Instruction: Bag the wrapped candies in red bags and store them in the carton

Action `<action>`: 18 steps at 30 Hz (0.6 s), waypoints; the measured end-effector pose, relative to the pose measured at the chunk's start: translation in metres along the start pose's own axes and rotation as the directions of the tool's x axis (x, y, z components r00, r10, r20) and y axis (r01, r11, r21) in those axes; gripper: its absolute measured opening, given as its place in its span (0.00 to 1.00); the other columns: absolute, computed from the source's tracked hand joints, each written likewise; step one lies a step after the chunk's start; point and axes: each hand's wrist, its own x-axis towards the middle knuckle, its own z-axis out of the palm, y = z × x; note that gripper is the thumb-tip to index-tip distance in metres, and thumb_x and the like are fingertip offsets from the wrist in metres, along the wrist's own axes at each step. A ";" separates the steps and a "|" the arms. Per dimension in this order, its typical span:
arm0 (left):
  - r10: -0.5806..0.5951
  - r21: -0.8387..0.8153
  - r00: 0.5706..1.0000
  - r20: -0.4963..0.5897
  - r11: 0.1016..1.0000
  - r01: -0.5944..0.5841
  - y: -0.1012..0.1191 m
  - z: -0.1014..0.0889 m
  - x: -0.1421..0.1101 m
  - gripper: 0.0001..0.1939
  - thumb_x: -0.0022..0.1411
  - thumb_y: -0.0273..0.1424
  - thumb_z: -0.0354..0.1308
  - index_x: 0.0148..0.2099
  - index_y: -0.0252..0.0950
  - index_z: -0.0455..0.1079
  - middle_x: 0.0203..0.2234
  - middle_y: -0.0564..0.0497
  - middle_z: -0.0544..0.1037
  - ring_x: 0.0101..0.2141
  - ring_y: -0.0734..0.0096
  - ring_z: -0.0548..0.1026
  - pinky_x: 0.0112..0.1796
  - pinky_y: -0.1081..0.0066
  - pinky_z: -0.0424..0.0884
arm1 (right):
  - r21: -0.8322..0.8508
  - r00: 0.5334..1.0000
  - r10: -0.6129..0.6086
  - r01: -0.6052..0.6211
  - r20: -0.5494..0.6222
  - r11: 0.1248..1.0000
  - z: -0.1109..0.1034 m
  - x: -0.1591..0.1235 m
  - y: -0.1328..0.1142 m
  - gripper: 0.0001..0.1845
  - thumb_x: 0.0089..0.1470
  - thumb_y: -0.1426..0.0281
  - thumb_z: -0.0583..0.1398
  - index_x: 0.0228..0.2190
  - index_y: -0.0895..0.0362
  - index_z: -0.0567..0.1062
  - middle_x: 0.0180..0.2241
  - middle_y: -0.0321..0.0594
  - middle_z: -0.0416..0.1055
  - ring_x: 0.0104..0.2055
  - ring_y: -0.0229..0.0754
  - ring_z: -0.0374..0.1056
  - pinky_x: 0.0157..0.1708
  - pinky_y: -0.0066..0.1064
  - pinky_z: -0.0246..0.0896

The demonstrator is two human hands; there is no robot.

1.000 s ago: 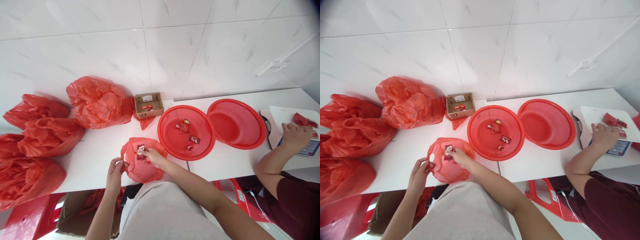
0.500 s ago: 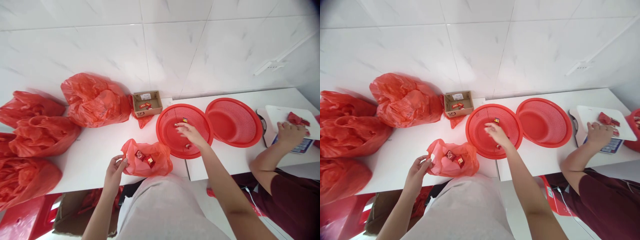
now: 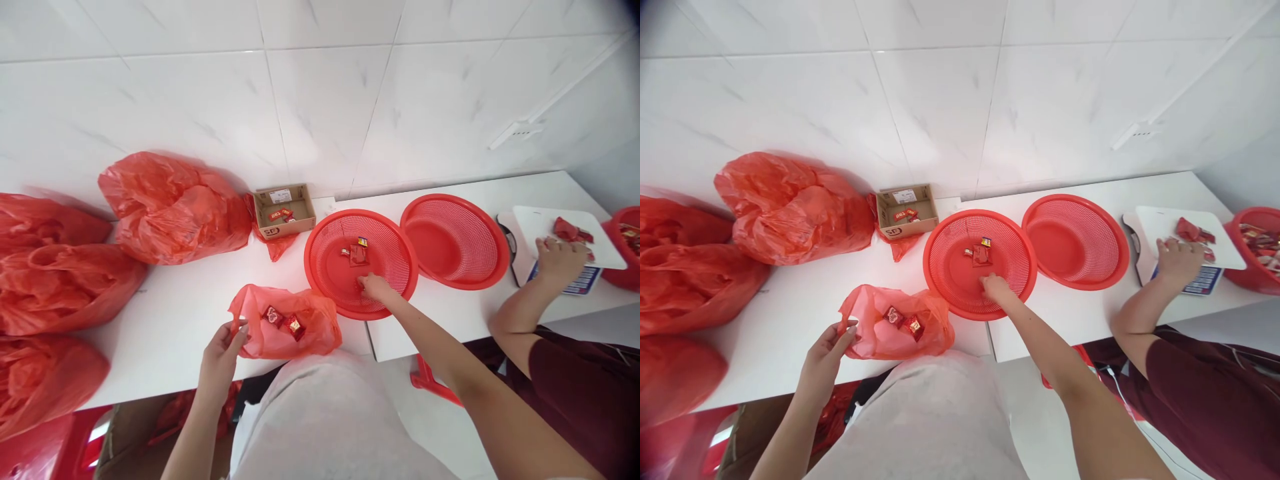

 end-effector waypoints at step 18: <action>0.085 0.063 0.996 -0.041 0.995 -0.082 0.006 -0.001 -0.006 0.36 0.54 0.51 0.60 0.60 0.38 0.69 0.24 0.54 0.72 0.33 0.67 0.71 0.44 0.67 0.66 | 0.519 0.840 -0.501 0.530 -0.209 0.671 0.033 -0.068 -0.137 0.16 0.64 0.61 0.52 0.46 0.53 0.74 0.48 0.40 0.75 0.49 0.41 0.71 0.50 0.34 0.64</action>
